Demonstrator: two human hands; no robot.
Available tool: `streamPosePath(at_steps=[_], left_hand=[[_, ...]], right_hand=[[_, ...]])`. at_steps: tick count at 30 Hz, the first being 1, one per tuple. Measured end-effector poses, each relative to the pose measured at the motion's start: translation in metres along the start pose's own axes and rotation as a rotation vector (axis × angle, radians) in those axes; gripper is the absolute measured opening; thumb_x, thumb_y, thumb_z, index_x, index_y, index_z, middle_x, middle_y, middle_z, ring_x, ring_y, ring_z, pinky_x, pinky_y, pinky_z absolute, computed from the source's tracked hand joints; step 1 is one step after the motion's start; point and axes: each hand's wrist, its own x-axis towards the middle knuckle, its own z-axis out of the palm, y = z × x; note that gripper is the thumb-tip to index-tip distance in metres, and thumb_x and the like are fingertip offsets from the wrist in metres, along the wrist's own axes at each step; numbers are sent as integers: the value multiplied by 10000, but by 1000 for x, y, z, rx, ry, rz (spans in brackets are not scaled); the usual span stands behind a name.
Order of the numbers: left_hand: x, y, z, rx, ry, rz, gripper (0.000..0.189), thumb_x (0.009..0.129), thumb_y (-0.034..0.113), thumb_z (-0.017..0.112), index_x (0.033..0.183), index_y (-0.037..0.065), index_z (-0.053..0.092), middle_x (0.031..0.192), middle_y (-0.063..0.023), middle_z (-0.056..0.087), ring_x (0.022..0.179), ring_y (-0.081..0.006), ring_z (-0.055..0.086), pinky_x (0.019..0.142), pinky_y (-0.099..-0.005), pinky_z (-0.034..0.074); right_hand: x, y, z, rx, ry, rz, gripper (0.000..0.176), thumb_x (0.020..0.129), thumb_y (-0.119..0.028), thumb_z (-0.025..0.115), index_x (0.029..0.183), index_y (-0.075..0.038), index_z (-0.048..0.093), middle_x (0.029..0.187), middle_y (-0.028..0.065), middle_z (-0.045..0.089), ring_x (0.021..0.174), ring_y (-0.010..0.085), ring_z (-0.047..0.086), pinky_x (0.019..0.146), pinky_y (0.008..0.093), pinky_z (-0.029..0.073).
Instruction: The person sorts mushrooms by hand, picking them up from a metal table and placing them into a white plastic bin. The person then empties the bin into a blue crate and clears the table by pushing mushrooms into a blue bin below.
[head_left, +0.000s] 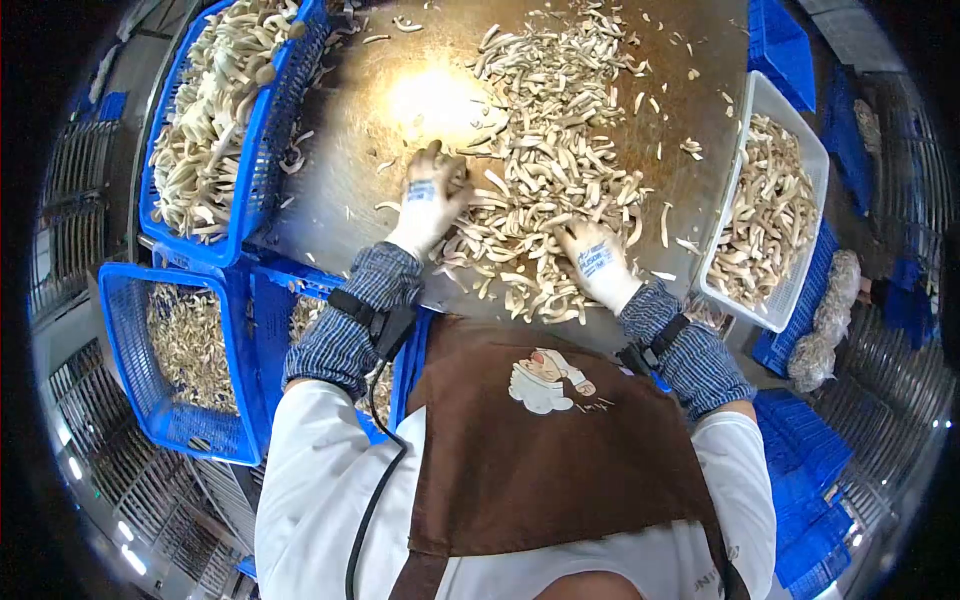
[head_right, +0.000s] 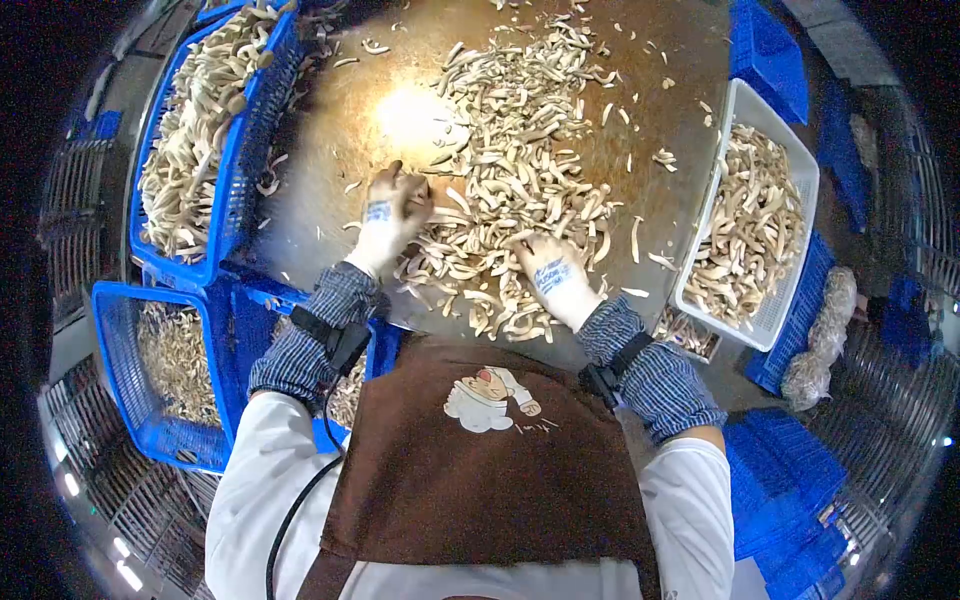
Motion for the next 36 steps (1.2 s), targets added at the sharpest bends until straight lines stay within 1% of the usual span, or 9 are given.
streamPosePath(at_steps=[4, 11, 19, 22, 26, 28, 30, 31, 36], left_hand=[[-12, 13, 16, 448, -62, 410, 427, 829, 249, 722, 1207, 74, 626, 1382, -198, 514, 1332, -373, 443, 1085, -551, 376], [-2, -22, 14, 340, -65, 307, 183, 897, 220, 607, 983, 64, 646, 821, -168, 659, 827, -347, 658, 749, -453, 521], [-60, -8, 31, -176, 30, 124, 277, 992, 261, 559, 1166, 54, 615, 850, -193, 699, 719, -354, 697, 662, -460, 557], [-72, 49, 21, -196, -403, 162, 359, 947, 292, 599, 1197, 35, 605, 866, -217, 667, 776, -390, 673, 711, -469, 557], [-77, 50, 39, -137, -175, 410, 318, 902, 276, 658, 1098, 31, 609, 910, -205, 664, 843, -382, 663, 719, -465, 533], [-61, 29, 24, 48, 90, 472, 345, 822, 249, 744, 1048, 27, 608, 924, -182, 648, 857, -367, 637, 720, -457, 516], [-36, 27, -14, -204, -29, -99, 455, 802, 256, 767, 1133, -11, 607, 1022, -212, 607, 951, -378, 582, 877, -472, 485], [-20, -31, 23, 67, 370, 93, 540, 806, 275, 766, 1222, -15, 577, 1130, -252, 575, 1060, -386, 560, 932, -474, 469], [23, -10, 14, 176, 83, -31, 706, 797, 287, 764, 1377, 5, 480, 1242, -271, 509, 1123, -427, 551, 963, -458, 478]], right_hand=[[1, 12, 28, 53, 38, 41, 247, 833, -189, 690, 1045, -80, 627, 956, 162, 632, 940, 330, 643, 853, 440, 513], [-10, 17, 12, 378, 364, 322, 270, 879, -142, 656, 1104, -8, 589, 991, 244, 629, 933, 428, 630, 811, 486, 510], [-2, -25, -18, 194, 382, 244, 560, 806, -270, 760, 1231, 47, 579, 1088, 250, 644, 1025, 402, 630, 906, 460, 512], [6, -43, 0, 950, 57, 393, 547, 911, -342, 694, 1254, 62, 556, 1119, 235, 652, 1055, 305, 642, 923, 400, 507], [3, -34, 10, 1156, 116, 666, 467, 955, -324, 655, 1222, 51, 580, 1076, 220, 657, 982, 273, 637, 884, 369, 504], [-16, 15, 45, 903, 455, 680, 398, 966, -314, 645, 1170, 27, 615, 976, 162, 674, 857, 213, 628, 769, 365, 514], [-52, 50, 18, 1054, 647, 791, 356, 981, -325, 623, 1068, 18, 663, 895, 60, 642, 718, 138, 563, 660, 309, 483], [-68, 56, -24, 1150, 595, 1001, 385, 999, -375, 582, 1026, -3, 675, 812, 25, 608, 683, 121, 531, 626, 296, 466], [-149, 201, -58, 1460, 1101, 1229, 501, 1012, -497, 431, 1221, -85, 626, 1001, 105, 615, 811, 253, 596, 703, 388, 520]])
